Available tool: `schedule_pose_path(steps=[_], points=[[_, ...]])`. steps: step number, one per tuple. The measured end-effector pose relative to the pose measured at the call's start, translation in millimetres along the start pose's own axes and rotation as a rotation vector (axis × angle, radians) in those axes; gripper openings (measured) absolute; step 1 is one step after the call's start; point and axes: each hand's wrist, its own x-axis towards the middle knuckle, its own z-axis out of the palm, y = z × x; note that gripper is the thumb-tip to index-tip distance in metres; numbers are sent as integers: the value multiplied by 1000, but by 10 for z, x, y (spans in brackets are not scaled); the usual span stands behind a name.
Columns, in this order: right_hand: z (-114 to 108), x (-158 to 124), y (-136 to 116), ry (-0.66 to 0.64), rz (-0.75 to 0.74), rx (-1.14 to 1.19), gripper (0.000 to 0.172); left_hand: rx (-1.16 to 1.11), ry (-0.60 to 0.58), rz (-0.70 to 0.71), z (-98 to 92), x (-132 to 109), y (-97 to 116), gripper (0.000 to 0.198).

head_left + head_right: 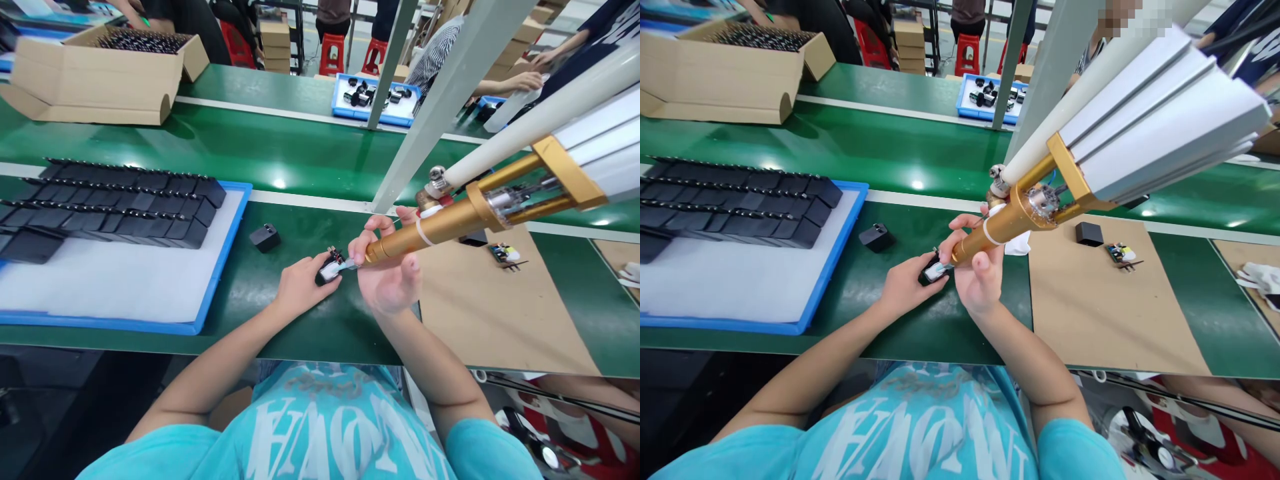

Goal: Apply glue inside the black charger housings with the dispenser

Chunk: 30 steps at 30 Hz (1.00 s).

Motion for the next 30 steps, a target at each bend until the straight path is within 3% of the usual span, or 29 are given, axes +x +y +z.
schedule_pose_path(steps=[5,8,11,14,17,20,22,26,28,30], points=[[-274,19,10,55,-88,-272,57,69,-145,-61,-13,26,-90,45],[-518,29,-26,118,-139,-452,56,-148,-330,-33,-126,66,-164,62],[-774,31,-108,164,-70,-560,57,-420,-570,-52,-240,125,-230,86],[-1034,12,-170,168,7,-628,62,-540,-662,-108,-243,168,-251,84],[-1261,-27,-157,162,42,-694,64,-545,-587,-85,-154,160,-215,67],[-1388,-80,-98,153,34,-742,62,-398,-408,-43,-60,107,-152,59],[-1408,-124,-65,176,-20,-791,62,-304,-289,-30,-22,68,-120,59],[-1361,-244,-36,355,-251,-978,52,-220,-73,22,1,30,-100,58],[-1315,-308,-13,236,-238,-1116,35,-190,49,78,3,33,-103,58],[-1257,-364,38,-88,-73,-1265,23,-200,134,116,5,39,-105,59]])
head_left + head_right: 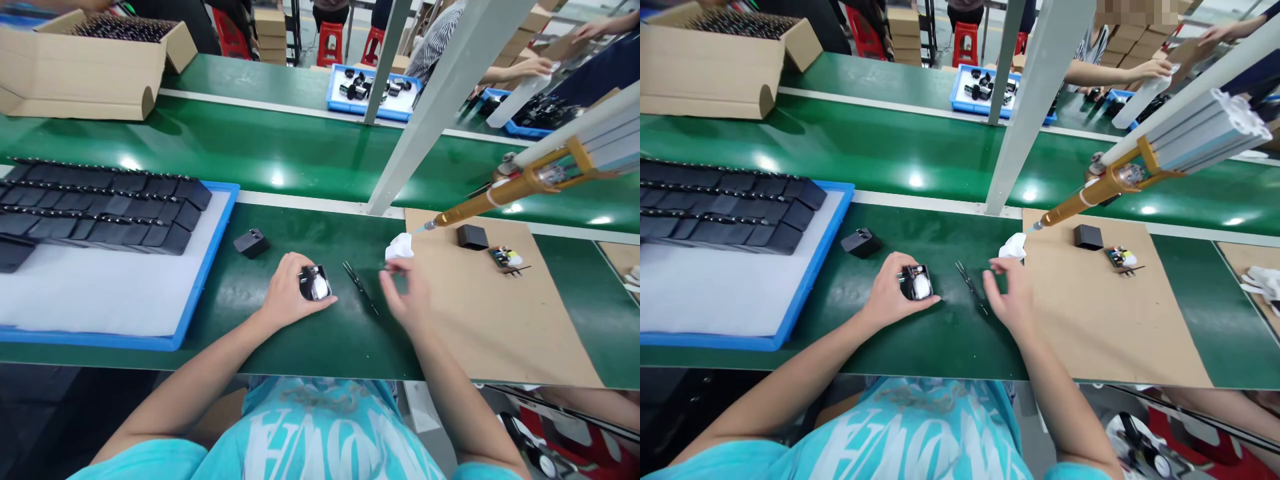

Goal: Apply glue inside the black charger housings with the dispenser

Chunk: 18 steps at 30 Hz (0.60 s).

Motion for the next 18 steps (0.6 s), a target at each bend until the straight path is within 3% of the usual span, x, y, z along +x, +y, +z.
schedule_pose_path(steps=[2,4,7,10,15,18], points=[[91,-40,-38,-328,-56,-143,22,-72,9,6,3,0,-2,60],[184,-74,-54,-469,-119,-284,25,-175,-37,-39,3,-9,-1,61],[267,-111,-35,-472,-162,-374,18,-224,-110,-147,2,-32,4,59],[256,-122,-22,-407,-142,-312,19,-175,-112,-170,9,-43,6,60],[127,-132,-186,-393,-56,128,23,-32,-20,-64,28,-3,4,52],[86,-163,-320,-375,-91,264,26,13,59,18,28,28,23,48]])
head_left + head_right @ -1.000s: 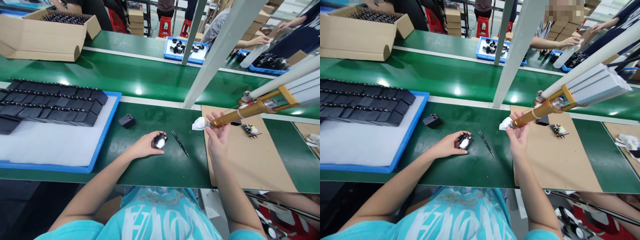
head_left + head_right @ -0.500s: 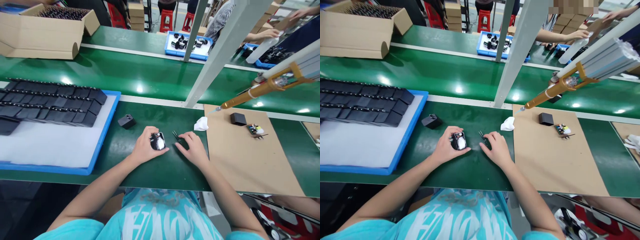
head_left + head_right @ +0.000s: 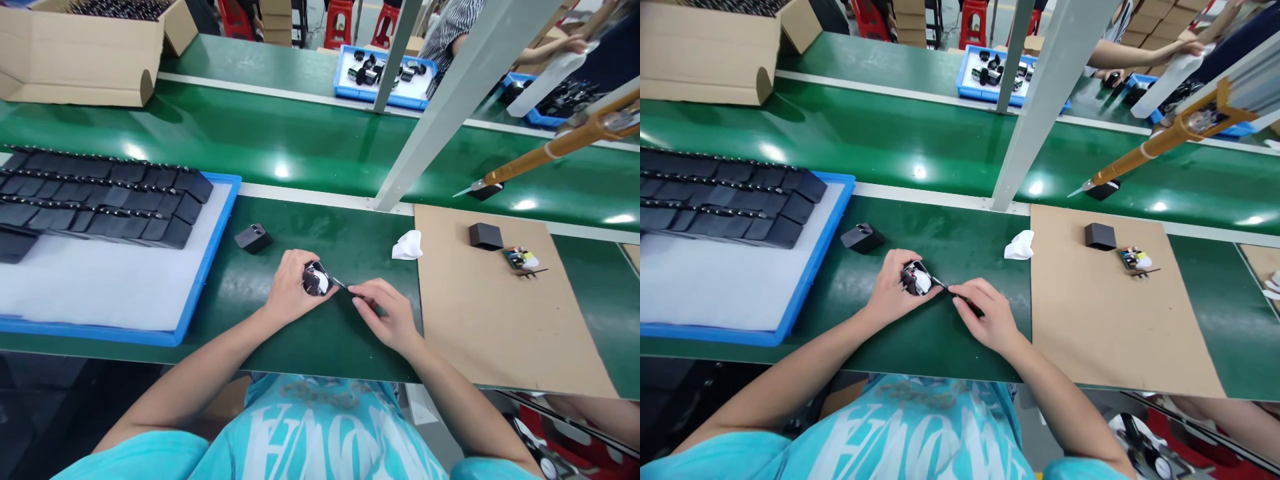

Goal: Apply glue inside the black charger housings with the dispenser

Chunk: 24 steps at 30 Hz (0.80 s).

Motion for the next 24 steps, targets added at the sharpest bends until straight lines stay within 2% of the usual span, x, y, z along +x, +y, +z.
schedule_pose_path(steps=[4,24], points=[[46,-5,-61,23,-31,0,26,18,35,33,-6,13,30,49],[153,21,-57,45,-35,-26,24,48,16,2,58,-54,58,48]])
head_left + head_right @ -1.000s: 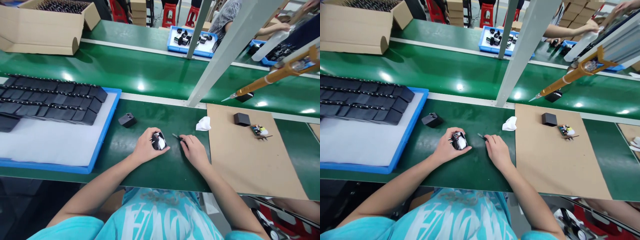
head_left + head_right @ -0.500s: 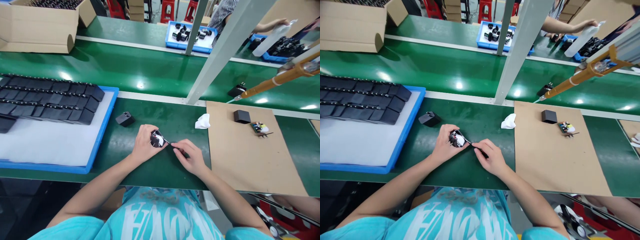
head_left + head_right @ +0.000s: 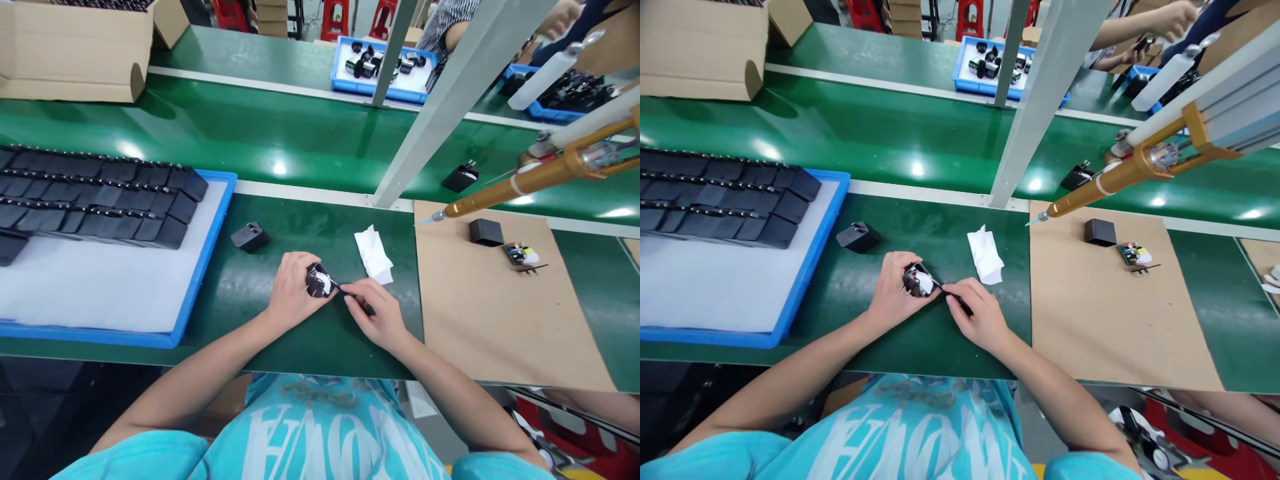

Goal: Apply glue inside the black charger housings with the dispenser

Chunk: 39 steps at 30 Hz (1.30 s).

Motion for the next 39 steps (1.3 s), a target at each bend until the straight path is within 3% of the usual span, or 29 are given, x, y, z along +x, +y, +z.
schedule_pose_path(steps=[16,32,39], points=[[5,-10,12,58,7,2,25,-14,63,-4,9,-14,13,57],[-64,15,69,16,-92,-105,30,-68,16,56,42,-32,19,57],[-182,22,128,-28,-150,-140,29,-132,-84,24,-23,0,-37,54]])
